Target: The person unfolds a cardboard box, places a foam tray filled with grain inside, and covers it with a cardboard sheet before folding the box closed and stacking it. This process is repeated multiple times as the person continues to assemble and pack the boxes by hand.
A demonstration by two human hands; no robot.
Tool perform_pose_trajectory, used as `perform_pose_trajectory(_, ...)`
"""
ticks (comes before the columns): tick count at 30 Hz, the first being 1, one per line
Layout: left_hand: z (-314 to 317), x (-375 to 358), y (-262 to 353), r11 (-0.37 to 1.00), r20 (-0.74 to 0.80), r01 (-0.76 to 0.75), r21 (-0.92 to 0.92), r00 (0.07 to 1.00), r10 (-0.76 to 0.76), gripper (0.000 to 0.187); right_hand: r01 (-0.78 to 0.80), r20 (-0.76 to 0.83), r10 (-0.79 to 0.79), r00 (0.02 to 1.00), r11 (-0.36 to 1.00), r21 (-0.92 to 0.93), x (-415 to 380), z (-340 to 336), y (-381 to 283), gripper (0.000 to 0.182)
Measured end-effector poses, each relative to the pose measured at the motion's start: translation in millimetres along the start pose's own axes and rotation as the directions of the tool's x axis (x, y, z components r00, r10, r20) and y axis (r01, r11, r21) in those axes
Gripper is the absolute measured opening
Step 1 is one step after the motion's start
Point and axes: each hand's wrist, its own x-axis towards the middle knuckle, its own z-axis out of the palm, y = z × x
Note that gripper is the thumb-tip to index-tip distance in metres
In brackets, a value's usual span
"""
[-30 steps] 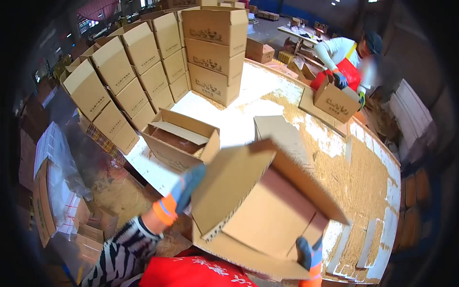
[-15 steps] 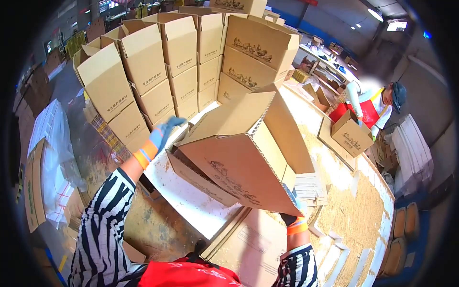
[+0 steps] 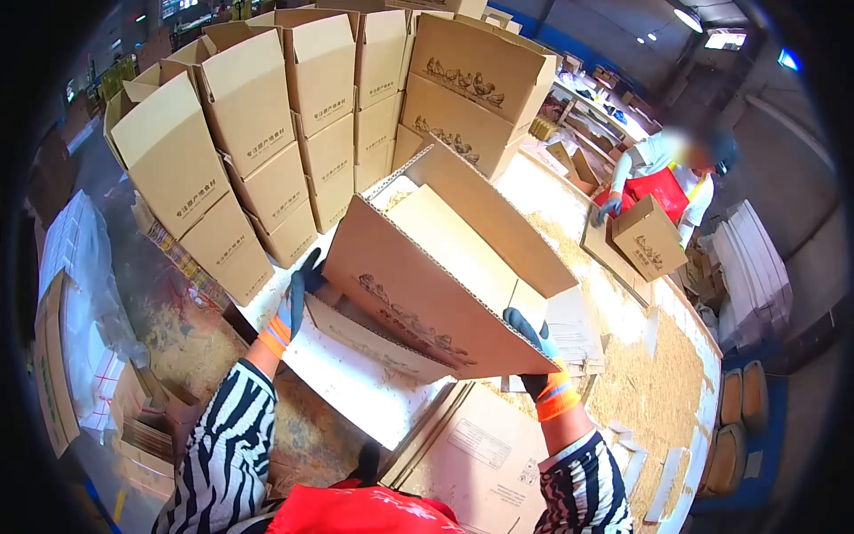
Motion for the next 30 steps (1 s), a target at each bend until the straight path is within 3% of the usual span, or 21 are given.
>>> perform_pose_trajectory(3, 6.2, -8.8, 6.1, 0.975, -0.083, 0.164, 0.151, 0.985, -0.153, 0.059, 0.065, -0.122, -0.049, 0.991, 0.989, 0.136, 7.4, 5.2, -11.7, 0.057)
perform_pose_trajectory(4, 40.2, -9.9, 20.0, 0.989, -0.233, 0.145, 0.028, 0.963, -0.135, 0.055, 0.019, -0.164, 0.025, 0.986, 0.966, 0.256, -1.1, 24.0, -42.4, 0.058)
perform_pose_trajectory(5, 62.4, -9.8, 28.1, 0.983, -0.330, 0.171, 0.060, 0.933, -0.142, 0.054, -0.024, -0.197, 0.105, 0.975, 0.927, 0.374, -7.0, 37.9, -67.6, 0.060)
perform_pose_trajectory(7, 86.3, -9.3, 39.3, 0.965, -0.509, 0.231, 0.123, 0.850, -0.138, 0.054, -0.098, -0.118, 0.147, 0.982, 0.934, 0.344, 4.8, 46.1, -81.7, 0.065)
perform_pose_trajectory(8, 75.0, -13.3, 23.7, 0.952, -0.491, 0.108, 0.287, 0.870, 0.050, 0.054, -0.146, -0.091, 0.198, 0.976, 0.903, 0.404, 14.2, 48.1, -75.2, 0.065)
perform_pose_trajectory(9, 59.7, -14.4, 13.9, 0.982, -0.488, 0.084, 0.170, 0.873, 0.010, 0.049, -0.191, -0.064, 0.247, 0.967, 0.867, 0.460, 22.4, 50.1, -71.3, 0.064)
perform_pose_trajectory(10, 42.3, -15.9, 6.7, 0.997, -0.483, 0.056, 0.048, 0.875, -0.026, 0.046, -0.165, -0.021, 0.176, 0.984, 0.952, 0.259, 31.6, 53.8, -73.8, 0.058)
perform_pose_trajectory(11, 16.9, -14.9, -5.1, 0.997, -0.470, 0.028, -0.074, 0.881, -0.059, 0.045, -0.189, -0.010, 0.206, 0.978, 0.914, 0.360, 35.6, 60.4, -81.9, 0.054)
perform_pose_trajectory(13, -35.9, -12.0, -43.9, 0.993, -0.481, -0.099, 0.062, 0.869, 0.116, 0.045, -0.221, -0.047, 0.235, 0.971, 0.953, 0.209, 40.9, 74.0, -97.0, 0.053)
perform_pose_trajectory(14, -33.6, -15.2, -44.7, 0.988, -0.540, -0.102, 0.115, 0.829, 0.148, 0.044, -0.125, -0.006, 0.130, 0.992, 0.969, 0.214, 43.7, 74.7, -91.9, 0.054)
perform_pose_trajectory(16, -22.0, -29.4, -49.3, 0.976, -0.650, -0.074, 0.207, 0.735, 0.194, 0.044, -0.120, -0.017, 0.127, 0.992, 0.968, 0.222, 47.6, 73.4, -78.3, 0.054)
perform_pose_trajectory(17, 15.9, -38.7, -30.1, 0.605, -0.459, 0.132, 0.785, 0.780, 0.425, 0.041, -0.132, -0.018, 0.139, 0.990, 0.966, 0.223, 44.8, 71.6, -71.9, 0.055)
perform_pose_trajectory(19, 13.2, -40.2, -34.3, 0.769, -0.601, 0.185, 0.611, 0.740, 0.300, 0.038, -0.160, -0.008, 0.169, 0.986, 0.949, 0.273, 39.8, 76.0, -84.1, 0.054)
perform_pose_trajectory(20, 6.9, -34.9, -32.0, 0.951, -0.742, 0.084, 0.296, 0.648, 0.173, 0.038, -0.198, -0.049, 0.221, 0.974, 0.935, 0.295, 40.6, 76.9, -81.2, 0.061)
perform_pose_trajectory(21, 3.9, -33.2, -28.9, 0.985, -0.779, 0.040, 0.169, 0.617, 0.109, 0.039, -0.228, -0.091, 0.269, 0.959, 0.921, 0.316, 39.4, 72.8, -74.9, 0.070)
perform_pose_trajectory(22, 3.1, -30.8, -24.3, 0.999, -0.812, -0.014, 0.043, 0.582, 0.043, 0.040, -0.240, 0.039, 0.252, 0.967, 0.848, 0.473, 32.3, 67.7, -68.0, 0.078)
perform_pose_trajectory(23, 3.2, -33.1, -17.3, 0.990, -0.794, 0.029, 0.139, 0.601, 0.094, 0.042, -0.295, 0.041, 0.314, 0.949, 0.828, 0.476, 15.6, 58.4, -65.7, 0.062)
perform_pose_trajectory(25, 15.8, -40.6, 2.5, 0.940, -0.742, 0.100, 0.327, 0.643, 0.190, 0.045, -0.188, -0.018, 0.276, 0.961, 0.700, 0.689, -28.4, 45.4, -27.3, 0.064)
perform_pose_trajectory(27, 41.1, -54.5, 10.6, 0.847, -0.669, 0.166, 0.505, 0.696, 0.262, 0.048, -0.142, -0.210, 0.254, 0.944, 0.889, 0.436, -104.4, 23.8, -11.2, 0.064)
perform_pose_trajectory(29, 111.5, -110.4, -23.1, 0.835, -0.617, 0.043, 0.548, 0.695, 0.370, 0.049, -0.177, -0.424, 0.242, 0.873, 0.966, 0.187, -183.7, -12.0, 61.3, 0.068)
perform_pose_trajectory(30, 132.9, -140.8, -52.0, 0.904, -0.585, 0.147, 0.403, 0.801, 0.131, 0.051, -0.276, -0.567, 0.325, 0.757, 0.945, 0.174, -221.0, -28.0, 79.5, 0.071)
